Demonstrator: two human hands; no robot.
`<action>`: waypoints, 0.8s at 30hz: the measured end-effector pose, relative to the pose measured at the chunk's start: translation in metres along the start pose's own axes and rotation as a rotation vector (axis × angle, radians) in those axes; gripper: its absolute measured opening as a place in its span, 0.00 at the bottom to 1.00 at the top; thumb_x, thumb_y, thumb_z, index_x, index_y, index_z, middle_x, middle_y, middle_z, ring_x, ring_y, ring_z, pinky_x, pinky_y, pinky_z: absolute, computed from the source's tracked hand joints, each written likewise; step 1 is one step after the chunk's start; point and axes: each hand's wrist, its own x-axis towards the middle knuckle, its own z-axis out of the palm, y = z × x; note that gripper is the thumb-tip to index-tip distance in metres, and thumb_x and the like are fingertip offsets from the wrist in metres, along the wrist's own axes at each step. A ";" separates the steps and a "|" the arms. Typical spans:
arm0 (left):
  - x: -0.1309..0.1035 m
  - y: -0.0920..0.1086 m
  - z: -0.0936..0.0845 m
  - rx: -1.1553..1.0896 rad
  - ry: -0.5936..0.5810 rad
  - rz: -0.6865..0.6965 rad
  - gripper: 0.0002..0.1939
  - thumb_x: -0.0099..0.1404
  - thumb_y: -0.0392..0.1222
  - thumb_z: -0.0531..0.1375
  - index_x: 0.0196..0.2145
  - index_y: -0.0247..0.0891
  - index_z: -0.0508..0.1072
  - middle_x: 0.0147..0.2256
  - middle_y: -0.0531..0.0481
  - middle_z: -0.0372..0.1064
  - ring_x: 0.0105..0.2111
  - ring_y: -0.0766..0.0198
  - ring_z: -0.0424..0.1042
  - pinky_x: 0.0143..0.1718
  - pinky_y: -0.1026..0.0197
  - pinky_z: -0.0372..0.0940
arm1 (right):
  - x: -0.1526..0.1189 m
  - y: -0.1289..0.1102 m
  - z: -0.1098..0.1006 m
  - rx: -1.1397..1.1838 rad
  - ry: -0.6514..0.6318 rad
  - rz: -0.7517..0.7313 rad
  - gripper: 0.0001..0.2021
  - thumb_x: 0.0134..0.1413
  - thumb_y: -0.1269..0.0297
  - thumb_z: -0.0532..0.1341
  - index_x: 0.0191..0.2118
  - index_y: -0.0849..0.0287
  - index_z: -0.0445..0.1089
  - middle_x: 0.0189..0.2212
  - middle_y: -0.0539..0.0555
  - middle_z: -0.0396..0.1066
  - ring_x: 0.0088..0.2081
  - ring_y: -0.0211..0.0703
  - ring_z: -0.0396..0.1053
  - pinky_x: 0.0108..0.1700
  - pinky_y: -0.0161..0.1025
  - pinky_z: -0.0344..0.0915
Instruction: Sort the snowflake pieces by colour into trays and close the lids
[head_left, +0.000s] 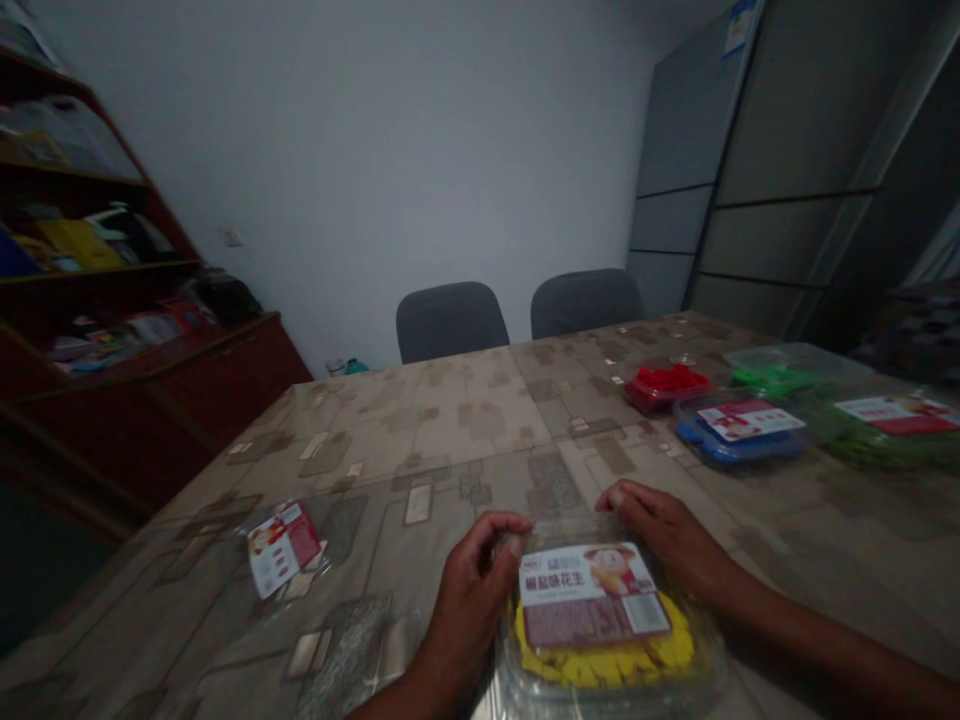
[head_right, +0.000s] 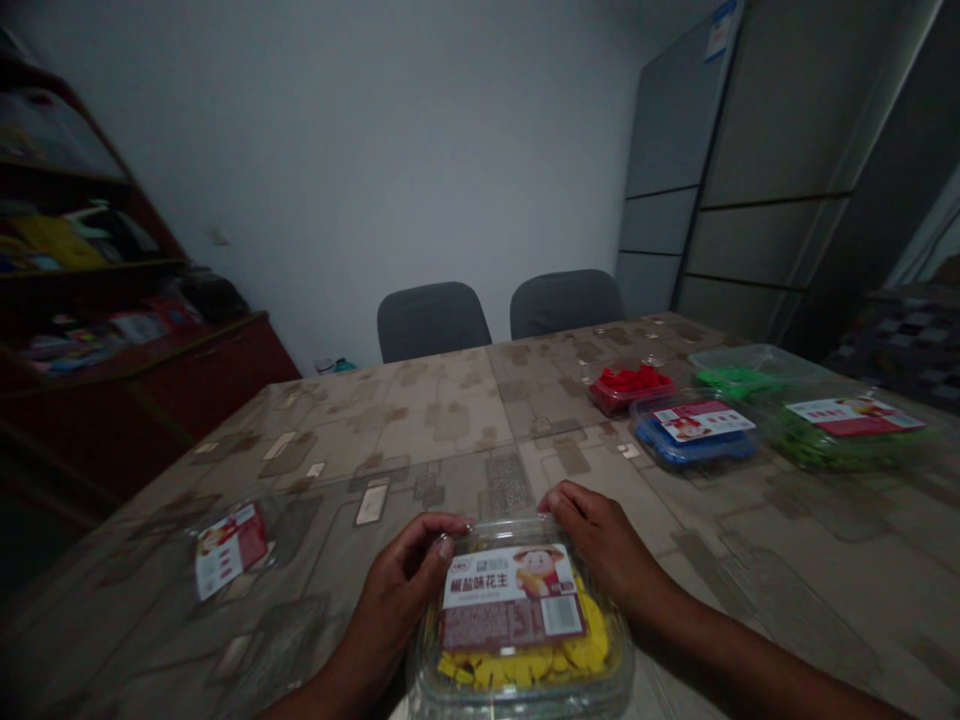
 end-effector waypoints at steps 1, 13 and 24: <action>0.000 0.000 0.000 0.007 -0.001 0.000 0.10 0.63 0.46 0.62 0.37 0.37 0.72 0.29 0.53 0.69 0.26 0.66 0.69 0.28 0.65 0.63 | -0.002 0.000 -0.001 -0.010 -0.003 -0.004 0.18 0.57 0.47 0.56 0.29 0.58 0.70 0.25 0.50 0.68 0.31 0.45 0.66 0.33 0.40 0.60; -0.002 0.002 0.001 -0.003 0.004 -0.025 0.10 0.63 0.46 0.62 0.38 0.38 0.73 0.31 0.51 0.71 0.27 0.64 0.70 0.28 0.64 0.64 | -0.062 0.024 -0.010 -0.114 0.015 0.157 0.37 0.55 0.39 0.56 0.65 0.52 0.53 0.54 0.61 0.71 0.52 0.59 0.70 0.52 0.52 0.66; -0.003 0.028 -0.009 0.475 0.018 0.275 0.05 0.64 0.40 0.62 0.37 0.40 0.78 0.58 0.44 0.62 0.61 0.49 0.55 0.58 0.56 0.52 | -0.064 0.010 0.001 0.001 0.082 0.203 0.37 0.57 0.39 0.52 0.66 0.56 0.53 0.57 0.64 0.68 0.52 0.58 0.70 0.54 0.50 0.64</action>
